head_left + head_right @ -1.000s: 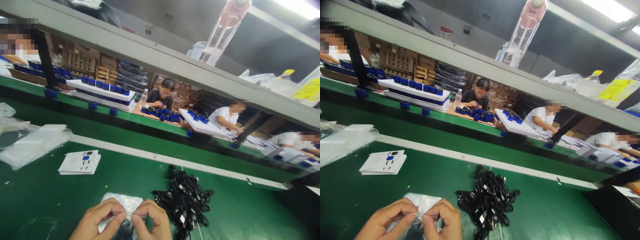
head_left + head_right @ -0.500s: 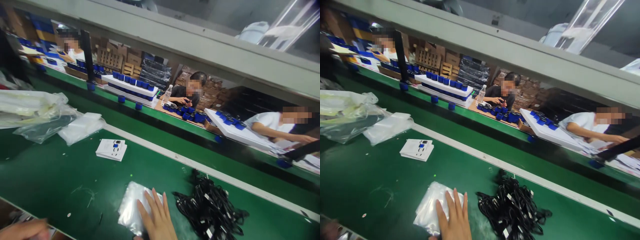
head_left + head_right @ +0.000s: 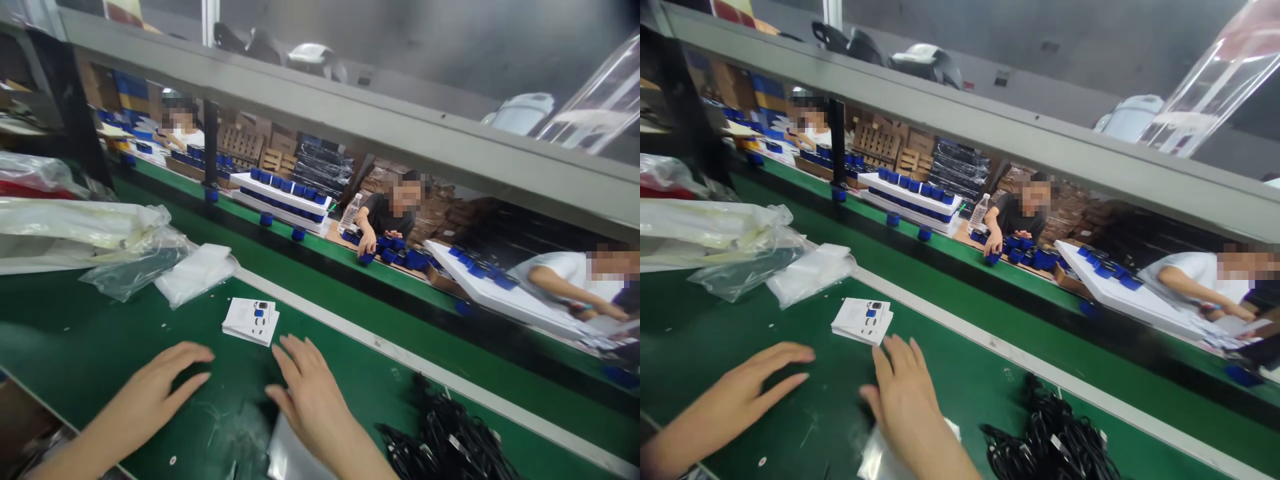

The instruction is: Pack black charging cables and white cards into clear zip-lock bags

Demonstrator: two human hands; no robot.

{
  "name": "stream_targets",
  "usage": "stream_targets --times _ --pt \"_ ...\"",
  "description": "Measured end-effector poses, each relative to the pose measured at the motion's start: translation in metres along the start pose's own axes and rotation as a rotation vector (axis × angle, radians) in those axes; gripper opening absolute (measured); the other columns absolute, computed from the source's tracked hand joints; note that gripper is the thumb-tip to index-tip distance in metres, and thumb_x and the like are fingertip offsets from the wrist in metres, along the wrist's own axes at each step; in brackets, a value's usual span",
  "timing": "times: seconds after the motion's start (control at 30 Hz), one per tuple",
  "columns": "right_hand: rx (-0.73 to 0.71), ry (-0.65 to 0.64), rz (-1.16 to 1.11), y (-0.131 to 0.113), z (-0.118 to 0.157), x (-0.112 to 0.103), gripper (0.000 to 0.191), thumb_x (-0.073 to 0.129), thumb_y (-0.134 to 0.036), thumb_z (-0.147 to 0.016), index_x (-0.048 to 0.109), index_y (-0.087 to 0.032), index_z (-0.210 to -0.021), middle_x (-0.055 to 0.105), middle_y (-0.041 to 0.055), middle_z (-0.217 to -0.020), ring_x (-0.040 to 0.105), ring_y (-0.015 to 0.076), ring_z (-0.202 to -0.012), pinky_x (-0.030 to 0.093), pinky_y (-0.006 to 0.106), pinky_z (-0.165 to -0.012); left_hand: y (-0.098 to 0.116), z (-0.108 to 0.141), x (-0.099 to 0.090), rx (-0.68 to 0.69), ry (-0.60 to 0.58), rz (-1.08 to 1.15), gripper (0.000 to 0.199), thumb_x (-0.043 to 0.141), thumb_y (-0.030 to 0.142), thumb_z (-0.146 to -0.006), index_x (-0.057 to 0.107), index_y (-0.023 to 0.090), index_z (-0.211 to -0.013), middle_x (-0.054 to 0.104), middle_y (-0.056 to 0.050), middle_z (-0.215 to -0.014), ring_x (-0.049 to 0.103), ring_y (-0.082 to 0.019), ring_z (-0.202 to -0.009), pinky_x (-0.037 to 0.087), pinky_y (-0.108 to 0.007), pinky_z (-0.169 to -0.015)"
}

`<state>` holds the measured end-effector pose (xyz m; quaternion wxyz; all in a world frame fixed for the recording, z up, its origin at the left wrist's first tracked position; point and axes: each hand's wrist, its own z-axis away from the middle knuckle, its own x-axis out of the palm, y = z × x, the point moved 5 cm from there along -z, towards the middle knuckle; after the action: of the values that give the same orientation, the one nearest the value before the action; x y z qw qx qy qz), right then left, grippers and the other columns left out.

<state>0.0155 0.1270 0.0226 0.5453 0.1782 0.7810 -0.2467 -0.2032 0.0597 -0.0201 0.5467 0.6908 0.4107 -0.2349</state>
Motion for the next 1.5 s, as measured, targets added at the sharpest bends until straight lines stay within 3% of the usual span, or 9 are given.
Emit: stream_targets --times 0.13,0.23,0.33,0.47,1.0,1.2,1.33,1.43,1.5 --pt "-0.049 -0.063 -0.001 0.008 -0.080 0.013 0.049 0.069 -0.019 -0.080 0.053 -0.009 -0.126 0.054 0.0203 -0.130 0.047 0.0325 -0.124 0.040 0.048 -0.102 0.007 -0.053 0.013 0.039 0.009 -0.076 0.036 0.049 0.039 -0.088 0.060 0.019 -0.116 0.060 -0.010 -0.121 0.055 -0.025 -0.116 0.043 -0.040 -0.099" --pt "-0.099 -0.145 -0.004 0.019 -0.105 0.032 0.030 0.067 -0.022 -0.083 0.061 -0.015 -0.111 0.065 0.0110 -0.113 0.060 0.0254 -0.107 0.046 0.043 -0.094 0.003 -0.078 0.020 0.099 -0.045 -0.097 0.029 0.052 0.033 -0.089 0.062 0.018 -0.111 0.060 -0.010 -0.122 0.053 -0.025 -0.117 0.040 -0.044 -0.102" --pt "-0.112 -0.236 -0.005 0.026 -0.111 0.043 0.022 0.058 -0.028 -0.091 0.060 -0.015 -0.109 0.063 0.0068 -0.110 0.063 0.0203 -0.095 0.052 0.041 -0.083 -0.008 -0.091 0.025 0.164 -0.150 -0.103 0.022 0.059 0.029 -0.087 0.063 0.017 -0.105 0.064 -0.007 -0.115 0.058 -0.023 -0.110 0.044 -0.047 -0.096" --pt "-0.115 -0.299 -0.012 0.028 -0.112 0.045 0.023 0.056 -0.029 -0.092 0.058 -0.017 -0.112 0.060 0.0070 -0.114 0.061 0.0202 -0.096 0.052 0.041 -0.082 -0.020 -0.100 0.025 0.185 -0.244 -0.118 0.022 0.058 0.031 -0.088 0.062 0.018 -0.105 0.064 -0.006 -0.115 0.059 -0.022 -0.107 0.046 -0.046 -0.092" --pt "-0.137 -0.375 0.069 0.025 -0.115 0.044 0.021 0.055 -0.027 -0.092 0.059 -0.016 -0.110 0.062 0.0062 -0.110 0.063 0.0188 -0.092 0.053 0.038 -0.078 -0.015 -0.113 0.016 0.168 -0.407 -0.104 0.023 0.058 0.031 -0.088 0.061 0.017 -0.106 0.063 -0.006 -0.114 0.061 -0.021 -0.102 0.048 -0.045 -0.090" --pt "-0.164 -0.374 0.170 0.020 -0.107 0.052 0.025 0.056 -0.029 -0.092 0.057 -0.016 -0.114 0.060 0.0070 -0.113 0.062 0.0199 -0.094 0.053 0.040 -0.079 -0.022 -0.112 0.016 0.062 -0.382 0.088 0.021 0.059 0.032 -0.087 0.063 0.017 -0.101 0.064 -0.005 -0.111 0.061 -0.021 -0.102 0.046 -0.045 -0.091" --pt "-0.154 -0.312 0.238 0.024 -0.106 0.059 0.028 0.056 -0.030 -0.092 0.056 -0.016 -0.115 0.060 0.0073 -0.114 0.062 0.0200 -0.093 0.053 0.039 -0.078 -0.035 -0.109 0.010 -0.149 -0.218 0.317 0.026 0.058 0.035 -0.088 0.061 0.017 -0.107 0.063 -0.006 -0.115 0.061 -0.021 -0.102 0.048 -0.044 -0.089" --pt "-0.170 -0.230 0.257 0.025 -0.106 0.053 0.023 0.055 -0.025 -0.093 0.057 -0.014 -0.113 0.062 0.0079 -0.110 0.063 0.0195 -0.090 0.054 0.038 -0.077 -0.041 -0.096 0.006 -0.401 -0.116 0.519 0.048 0.041 0.053 -0.091 0.059 0.012 -0.107 0.068 -0.010 -0.100 0.068 -0.021 -0.086 0.054 -0.044 -0.080" --pt "-0.222 -0.173 0.234 0.019 -0.102 0.045 0.020 0.049 -0.015 -0.094 0.058 -0.010 -0.110 0.063 0.0127 -0.110 0.063 0.0215 -0.094 0.053 0.039 -0.081 -0.034 -0.083 0.008 -0.505 -0.175 0.687 0.068 0.030 0.066 -0.087 0.062 0.008 -0.102 0.072 -0.014 -0.089 0.072 -0.024 -0.075 0.057 -0.043 -0.074"
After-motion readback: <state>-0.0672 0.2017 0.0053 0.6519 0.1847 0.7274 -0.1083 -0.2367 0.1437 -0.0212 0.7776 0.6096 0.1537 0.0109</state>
